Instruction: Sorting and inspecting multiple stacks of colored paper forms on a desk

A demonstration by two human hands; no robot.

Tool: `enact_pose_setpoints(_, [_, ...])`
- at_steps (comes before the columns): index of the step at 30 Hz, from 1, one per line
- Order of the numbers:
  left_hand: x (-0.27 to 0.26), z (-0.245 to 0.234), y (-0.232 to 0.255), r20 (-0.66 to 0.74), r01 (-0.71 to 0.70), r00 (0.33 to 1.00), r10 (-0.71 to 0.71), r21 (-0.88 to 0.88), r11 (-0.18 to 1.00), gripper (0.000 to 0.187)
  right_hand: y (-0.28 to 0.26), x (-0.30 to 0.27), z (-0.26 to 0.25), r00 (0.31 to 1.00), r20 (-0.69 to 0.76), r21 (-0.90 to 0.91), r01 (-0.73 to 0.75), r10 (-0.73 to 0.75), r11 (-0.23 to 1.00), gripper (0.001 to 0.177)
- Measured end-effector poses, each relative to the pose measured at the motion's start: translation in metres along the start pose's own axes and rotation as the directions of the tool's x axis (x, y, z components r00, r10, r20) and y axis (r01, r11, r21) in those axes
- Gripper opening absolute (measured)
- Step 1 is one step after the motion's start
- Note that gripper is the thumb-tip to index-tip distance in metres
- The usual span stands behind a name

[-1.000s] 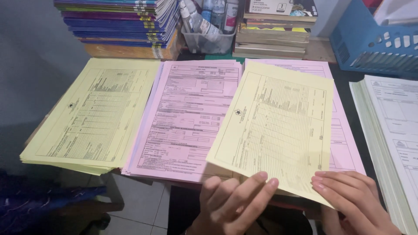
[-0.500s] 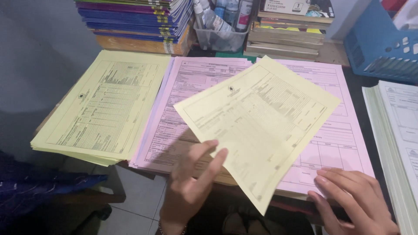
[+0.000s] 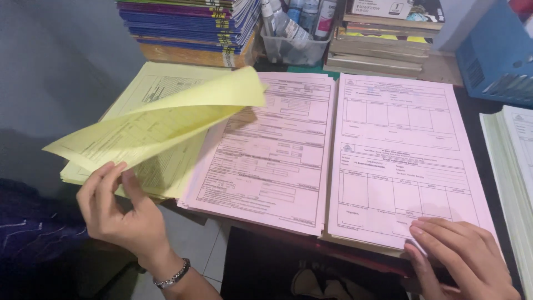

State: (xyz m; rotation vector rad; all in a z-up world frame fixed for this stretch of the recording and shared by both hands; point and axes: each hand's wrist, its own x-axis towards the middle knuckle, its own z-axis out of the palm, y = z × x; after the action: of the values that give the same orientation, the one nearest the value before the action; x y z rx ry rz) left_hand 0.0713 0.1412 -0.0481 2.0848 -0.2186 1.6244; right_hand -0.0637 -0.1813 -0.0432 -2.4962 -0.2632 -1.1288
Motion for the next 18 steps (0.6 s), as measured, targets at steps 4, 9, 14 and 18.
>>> enact_pose_setpoints(4, [-0.008,0.001,-0.026,-0.017,0.051,0.998,-0.052,-0.067,0.996,0.012,0.007,-0.006,0.0,0.998,0.05,-0.033,0.033,-0.031,0.999,0.016])
enact_pose_setpoints(9, [-0.009,-0.003,-0.032,0.084,0.096,0.992,-0.094,-0.025,0.995,0.006,0.02,-0.012,0.002,0.993,0.078,-0.036,0.086,-0.083,0.996,0.018])
enact_pose_setpoints(14, [-0.01,-0.006,-0.037,0.099,0.085,0.991,-0.089,0.047,0.995,0.004,0.02,-0.013,0.004,0.997,0.061,-0.053,0.055,-0.051,0.997,0.014])
enact_pose_setpoints(18, [-0.008,-0.01,-0.04,0.038,0.068,0.997,-0.071,0.079,0.995,0.013,0.02,-0.012,0.005,0.997,0.052,-0.051,0.063,-0.061,0.997,0.014])
